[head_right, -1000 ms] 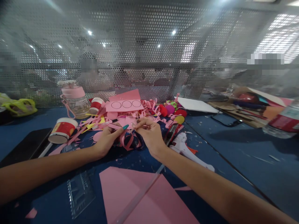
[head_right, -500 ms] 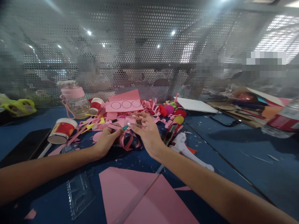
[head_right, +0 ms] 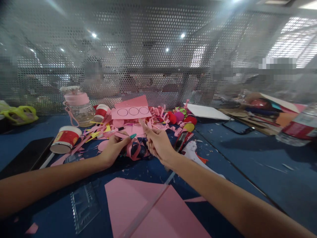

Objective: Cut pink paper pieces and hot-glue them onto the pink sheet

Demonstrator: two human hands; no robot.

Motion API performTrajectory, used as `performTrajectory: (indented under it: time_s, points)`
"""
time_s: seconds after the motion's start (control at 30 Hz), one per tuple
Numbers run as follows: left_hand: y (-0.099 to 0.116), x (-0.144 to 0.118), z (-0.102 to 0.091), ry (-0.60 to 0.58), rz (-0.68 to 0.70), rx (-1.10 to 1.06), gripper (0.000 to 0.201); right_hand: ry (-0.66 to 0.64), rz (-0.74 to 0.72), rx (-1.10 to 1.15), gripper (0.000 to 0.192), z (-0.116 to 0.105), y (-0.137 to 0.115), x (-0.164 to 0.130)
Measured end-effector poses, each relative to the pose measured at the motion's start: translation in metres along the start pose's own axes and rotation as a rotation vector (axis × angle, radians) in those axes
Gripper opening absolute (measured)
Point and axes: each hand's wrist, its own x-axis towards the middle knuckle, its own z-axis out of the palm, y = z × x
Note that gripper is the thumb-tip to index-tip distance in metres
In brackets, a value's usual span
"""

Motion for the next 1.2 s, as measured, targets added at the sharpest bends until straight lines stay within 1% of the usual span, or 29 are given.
performTrajectory:
  time_s: [0.1,0.17,0.33,0.4,0.43,0.47,0.53,0.57,0.67,0.7,0.73,0.77,0.8,0.83,0.87,0.9,0.97,1.0,1.03,1.1,1.17,1.2]
  points:
    - [0.001,0.000,-0.001,-0.046,0.014,0.011,0.029,0.023,0.035,0.017,0.055,0.001,-0.005,-0.001]
    - [0.001,0.000,-0.001,-0.066,0.010,0.010,0.030,-0.014,0.089,0.042,0.059,0.001,-0.009,0.000]
    - [0.001,0.000,0.000,-0.033,-0.010,0.014,0.028,-0.284,0.311,0.041,0.074,-0.004,-0.015,0.001]
    - [0.001,0.000,0.000,-0.026,-0.011,0.020,0.027,-0.357,0.345,-0.006,0.077,-0.006,-0.014,0.003]
    - [0.002,-0.001,0.000,-0.024,-0.011,0.021,0.026,-0.372,0.337,-0.043,0.077,-0.007,-0.013,0.004]
    - [0.002,-0.001,0.000,-0.021,-0.013,0.020,0.026,-0.359,0.301,-0.087,0.076,-0.008,-0.012,0.005]
    - [0.002,-0.002,0.000,-0.018,-0.019,0.009,0.027,-0.255,0.144,-0.223,0.068,-0.008,-0.008,0.007]
    - [0.002,-0.002,0.000,-0.020,-0.021,0.003,0.028,-0.174,0.032,-0.312,0.061,-0.008,-0.007,0.008]
    - [0.001,-0.002,0.000,-0.013,-0.019,-0.012,0.030,0.050,-0.339,-0.609,0.032,-0.007,-0.007,0.008]
    - [0.001,-0.002,-0.001,-0.005,-0.014,-0.017,0.031,0.119,-0.477,-0.689,0.029,-0.006,-0.008,0.008]
    - [0.000,-0.001,-0.001,0.001,-0.007,-0.023,0.031,0.198,-0.613,-0.755,0.029,-0.006,-0.009,0.007]
    - [0.000,-0.001,-0.001,0.002,0.000,-0.030,0.032,0.268,-0.731,-0.817,0.031,-0.005,-0.011,0.006]
    - [-0.001,0.000,-0.001,-0.001,0.007,-0.034,0.032,0.317,-0.817,-0.878,0.031,-0.005,-0.012,0.005]
    - [-0.001,0.000,-0.001,-0.002,0.013,-0.035,0.032,0.318,-0.854,-0.937,0.028,-0.005,-0.014,0.003]
    - [-0.001,0.000,-0.001,-0.003,0.018,-0.032,0.031,0.280,-0.836,-0.986,0.020,-0.005,-0.015,0.002]
    - [0.000,0.000,-0.001,-0.002,0.022,-0.025,0.031,0.215,-0.783,-1.019,0.014,-0.006,-0.016,0.002]
    - [0.001,0.000,-0.001,-0.007,0.030,-0.009,0.032,0.112,-0.678,-1.029,0.025,-0.007,-0.017,0.001]
    - [0.002,-0.001,-0.001,-0.010,0.033,-0.005,0.032,0.102,-0.659,-1.010,0.027,-0.008,-0.017,0.001]
    - [0.003,-0.001,-0.001,-0.014,0.035,-0.006,0.032,0.115,-0.675,-0.983,0.026,-0.008,-0.016,0.001]
    - [0.004,-0.002,0.000,-0.022,0.038,-0.012,0.033,0.133,-0.776,-0.939,0.026,-0.007,-0.013,0.001]
    - [0.005,-0.002,0.000,-0.033,0.040,-0.019,0.033,0.100,-0.851,-0.923,0.030,-0.005,-0.008,0.002]
    - [0.005,-0.002,0.001,-0.042,0.040,-0.021,0.033,0.069,-0.863,-0.919,0.031,-0.004,-0.006,0.003]
